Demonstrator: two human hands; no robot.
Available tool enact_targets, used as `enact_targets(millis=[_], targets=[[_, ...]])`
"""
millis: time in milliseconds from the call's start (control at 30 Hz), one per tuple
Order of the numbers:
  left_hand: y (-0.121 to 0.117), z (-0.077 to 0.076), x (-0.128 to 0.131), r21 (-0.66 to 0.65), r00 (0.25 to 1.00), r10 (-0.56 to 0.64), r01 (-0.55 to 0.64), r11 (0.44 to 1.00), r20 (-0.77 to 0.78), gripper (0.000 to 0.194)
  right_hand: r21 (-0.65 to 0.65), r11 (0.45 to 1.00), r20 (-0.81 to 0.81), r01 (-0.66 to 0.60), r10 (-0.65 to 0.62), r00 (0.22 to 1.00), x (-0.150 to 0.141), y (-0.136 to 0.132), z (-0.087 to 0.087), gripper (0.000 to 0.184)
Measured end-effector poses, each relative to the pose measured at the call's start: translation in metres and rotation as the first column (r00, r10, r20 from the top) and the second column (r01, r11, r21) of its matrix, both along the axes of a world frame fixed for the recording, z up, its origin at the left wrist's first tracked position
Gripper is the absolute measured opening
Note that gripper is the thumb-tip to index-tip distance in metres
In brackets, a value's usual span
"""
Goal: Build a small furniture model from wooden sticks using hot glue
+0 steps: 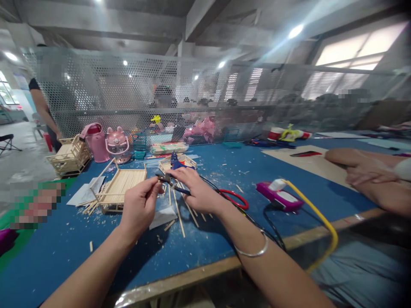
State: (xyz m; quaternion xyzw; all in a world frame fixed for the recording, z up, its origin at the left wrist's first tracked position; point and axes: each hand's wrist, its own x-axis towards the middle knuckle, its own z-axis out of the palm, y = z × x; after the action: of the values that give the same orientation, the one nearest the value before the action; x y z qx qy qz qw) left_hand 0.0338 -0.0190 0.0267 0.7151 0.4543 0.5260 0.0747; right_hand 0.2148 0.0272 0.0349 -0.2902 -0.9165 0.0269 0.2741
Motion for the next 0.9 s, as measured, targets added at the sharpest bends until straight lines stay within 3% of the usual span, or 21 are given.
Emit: enact_targets(millis=[167, 400, 633, 900], targets=[[-0.001, -0.001, -0.001, 0.047, 1.0, -0.012, 0.012, 0.999, -0.019, 0.023, -0.015, 0.999, -0.008, -0.049, 0.049, 0.999, 0.0, 0.0, 0.001, 0.073], [-0.001, -0.002, -0.002, 0.097, 0.999, -0.005, 0.008, 0.995, -0.038, 0.022, -0.008, 1.0, 0.013, -0.022, 0.022, 1.0, 0.001, -0.004, 0.004, 0.08], [-0.003, -0.002, 0.0, 0.095, 0.999, -0.004, 0.008, 0.995, -0.05, 0.023, -0.073, 0.994, -0.089, -0.076, 0.07, 0.994, 0.001, -0.001, 0.001, 0.078], [-0.006, -0.001, 0.002, 0.12, 0.998, 0.01, -0.003, 0.993, -0.057, 0.024, -0.016, 0.994, -0.16, -0.111, 0.107, 0.981, -0.003, 0.003, -0.007, 0.067]])
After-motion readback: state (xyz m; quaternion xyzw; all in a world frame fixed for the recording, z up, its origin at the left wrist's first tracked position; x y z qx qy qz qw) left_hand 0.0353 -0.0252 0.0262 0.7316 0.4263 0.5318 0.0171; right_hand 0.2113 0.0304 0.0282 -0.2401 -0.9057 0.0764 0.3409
